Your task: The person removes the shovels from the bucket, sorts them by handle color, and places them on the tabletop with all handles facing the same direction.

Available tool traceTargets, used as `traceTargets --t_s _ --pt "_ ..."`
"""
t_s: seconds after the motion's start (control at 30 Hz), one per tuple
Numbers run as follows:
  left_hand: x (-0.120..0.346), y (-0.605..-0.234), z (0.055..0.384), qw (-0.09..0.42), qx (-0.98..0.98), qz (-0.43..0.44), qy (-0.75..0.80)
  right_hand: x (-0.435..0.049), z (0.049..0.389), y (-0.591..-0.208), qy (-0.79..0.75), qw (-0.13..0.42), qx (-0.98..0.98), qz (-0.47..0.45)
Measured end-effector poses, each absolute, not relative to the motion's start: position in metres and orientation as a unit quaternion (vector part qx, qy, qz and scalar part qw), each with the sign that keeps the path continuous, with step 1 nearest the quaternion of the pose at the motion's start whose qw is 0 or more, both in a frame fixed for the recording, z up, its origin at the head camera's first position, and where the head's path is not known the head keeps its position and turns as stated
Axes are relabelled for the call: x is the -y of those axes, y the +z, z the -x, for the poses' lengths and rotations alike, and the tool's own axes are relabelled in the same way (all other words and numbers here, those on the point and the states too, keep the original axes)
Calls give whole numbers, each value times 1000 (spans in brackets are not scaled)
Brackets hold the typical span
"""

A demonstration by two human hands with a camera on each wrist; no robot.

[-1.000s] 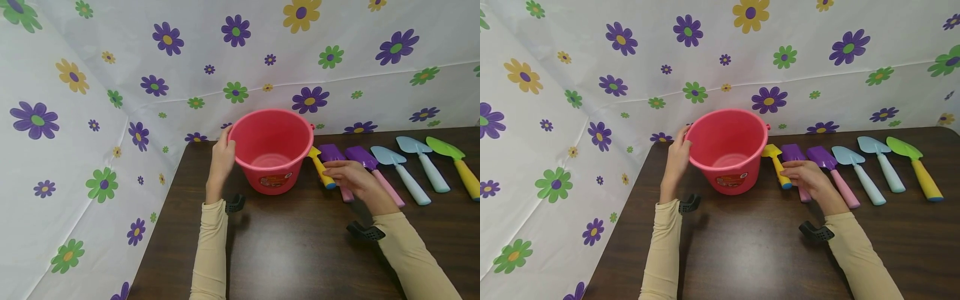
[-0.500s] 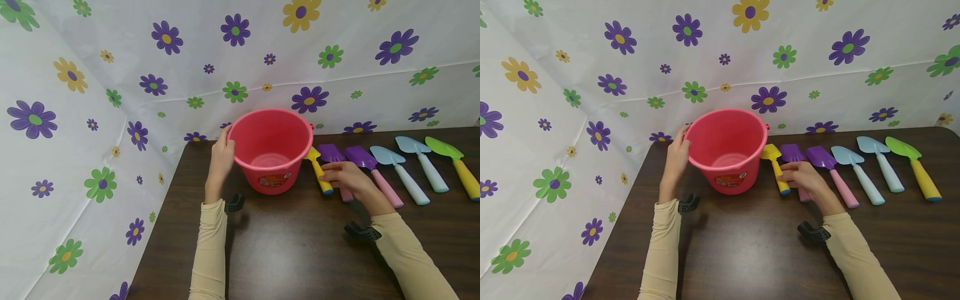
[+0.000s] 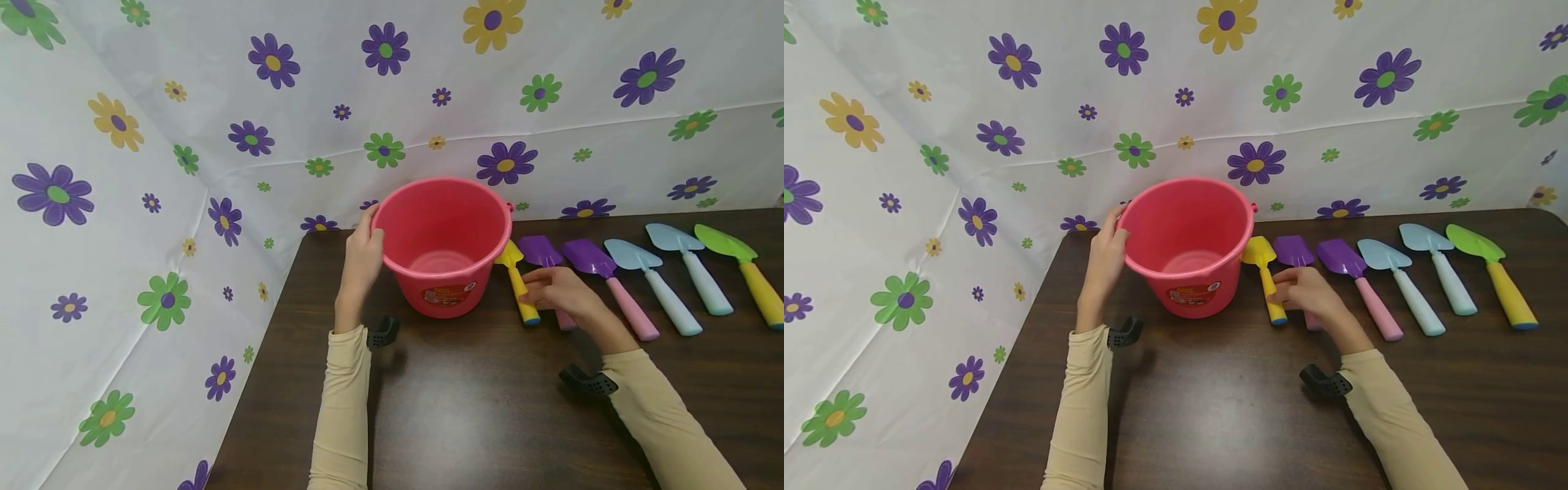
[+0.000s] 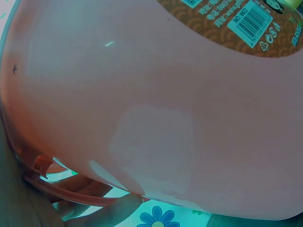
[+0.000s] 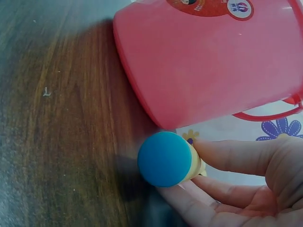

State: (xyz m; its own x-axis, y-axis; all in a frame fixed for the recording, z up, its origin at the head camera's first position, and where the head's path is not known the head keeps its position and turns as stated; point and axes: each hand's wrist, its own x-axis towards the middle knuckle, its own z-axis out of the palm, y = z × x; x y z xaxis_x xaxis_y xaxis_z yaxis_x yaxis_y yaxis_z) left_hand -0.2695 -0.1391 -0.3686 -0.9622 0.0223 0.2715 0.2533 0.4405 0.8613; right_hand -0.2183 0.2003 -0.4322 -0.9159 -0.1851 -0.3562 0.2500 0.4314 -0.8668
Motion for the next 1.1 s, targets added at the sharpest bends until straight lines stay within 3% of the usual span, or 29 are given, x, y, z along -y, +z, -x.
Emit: traceTargets --t_s 1.1 --pt "139 -369 268 111 841 87 -523 -195 219 -437 -500 195 -843 -14"
